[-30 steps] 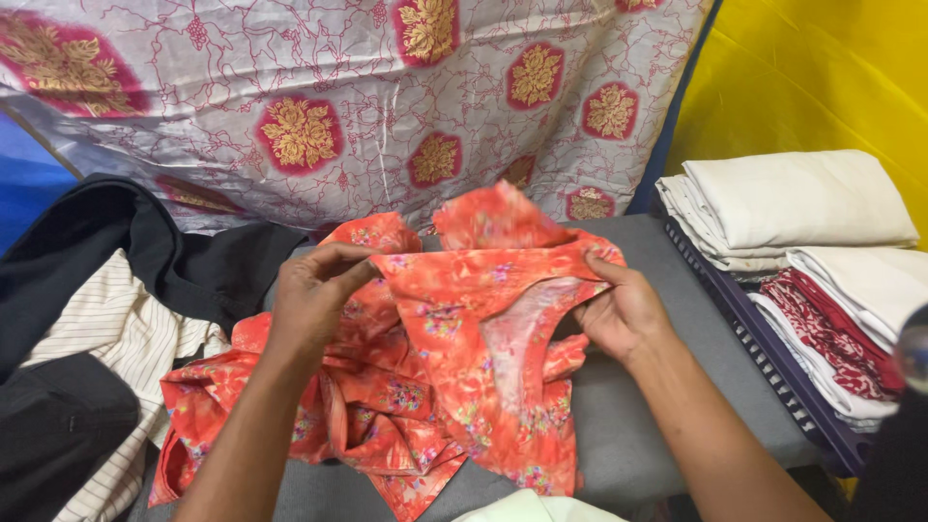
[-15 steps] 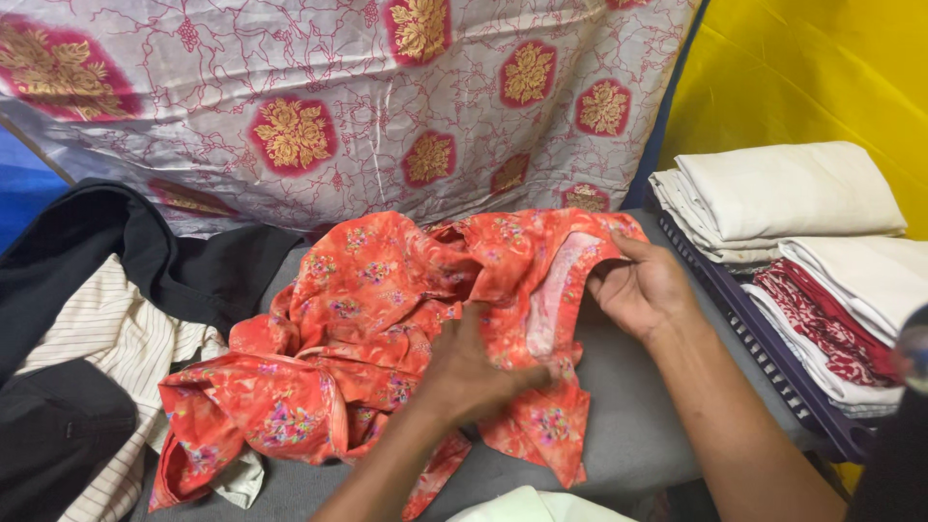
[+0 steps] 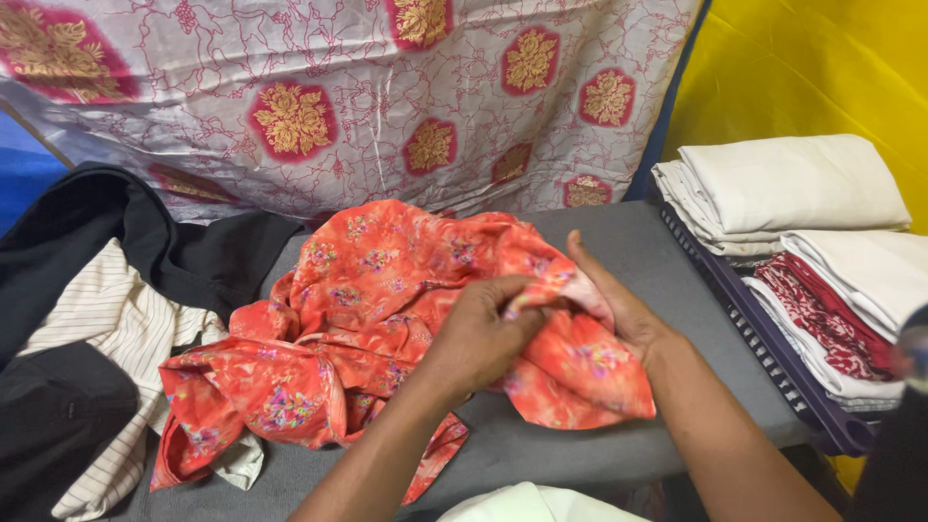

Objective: The person folds a white t-shirt on a gray surface, aligning edges and folding it into a compact rectangle before placing it on a stack. The person then picks up a red floral garment and begins to unfold it.

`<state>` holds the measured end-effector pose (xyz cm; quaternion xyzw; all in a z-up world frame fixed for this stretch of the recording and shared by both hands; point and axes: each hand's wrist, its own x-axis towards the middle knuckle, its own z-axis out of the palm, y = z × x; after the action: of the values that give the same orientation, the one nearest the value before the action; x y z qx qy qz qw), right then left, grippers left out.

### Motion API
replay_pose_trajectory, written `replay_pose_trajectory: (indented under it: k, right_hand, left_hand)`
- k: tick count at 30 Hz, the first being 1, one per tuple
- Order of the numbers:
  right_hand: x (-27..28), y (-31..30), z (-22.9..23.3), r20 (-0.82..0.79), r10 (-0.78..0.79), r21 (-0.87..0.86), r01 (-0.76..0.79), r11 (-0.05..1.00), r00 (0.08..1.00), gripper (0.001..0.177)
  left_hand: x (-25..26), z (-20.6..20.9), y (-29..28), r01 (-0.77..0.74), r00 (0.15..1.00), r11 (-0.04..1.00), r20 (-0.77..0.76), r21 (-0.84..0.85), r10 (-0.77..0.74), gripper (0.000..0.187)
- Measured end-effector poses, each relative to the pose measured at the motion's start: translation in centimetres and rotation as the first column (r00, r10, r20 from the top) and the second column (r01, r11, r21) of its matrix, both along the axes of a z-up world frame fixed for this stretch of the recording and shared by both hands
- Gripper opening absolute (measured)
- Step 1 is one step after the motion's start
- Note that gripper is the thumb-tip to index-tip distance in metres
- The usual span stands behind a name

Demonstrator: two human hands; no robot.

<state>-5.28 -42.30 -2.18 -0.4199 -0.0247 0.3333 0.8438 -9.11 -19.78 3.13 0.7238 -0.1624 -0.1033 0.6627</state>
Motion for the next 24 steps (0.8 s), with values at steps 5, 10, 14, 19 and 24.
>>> replay_pose_trajectory:
  k: [5, 10, 14, 19, 24]
  right_hand:
    - [0.7, -0.9, -2.7, -0.089, -0.085, -0.068, 0.079, 0.995, 0.992, 0.049]
    - [-0.5, -3.2, 0.1, 0.011, -0.254, 0.008, 0.254, 0.967, 0.967, 0.048]
    - [-2.5, -4.5, 2.1, 0.085, -0.392, -0.004, 0.394, 0.919, 0.916, 0.048]
    - [-5.2, -6.2, 2.8, 0.181, -0.533, -0.072, 0.552, 0.831, 0.826, 0.047]
    - [-8.7, -4.1, 1.9, 0.295, -0.447, -0.172, 0.507, 0.845, 0.845, 0.047]
  left_hand:
    - [-1.3, -1.8, 2.6, 0.112, 0.861, 0.838, -0.368, -0.535, -0.350, 0.048]
    - [-3.0, -3.8, 6.8, -0.219, 0.408, 0.799, -0.796, -0.560, -0.447, 0.097]
    - [-2.9, -4.3, 7.4, -0.703, 0.383, 0.517, -0.872, -0.489, -0.305, 0.100]
    - [4.5, -3.9, 8.4, -0.555, 0.770, 0.368, -0.628, -0.746, -0.111, 0.084]
    - [13.5, -5.3, 8.1, -0.522, 0.769, 0.400, -0.619, -0.753, -0.160, 0.070]
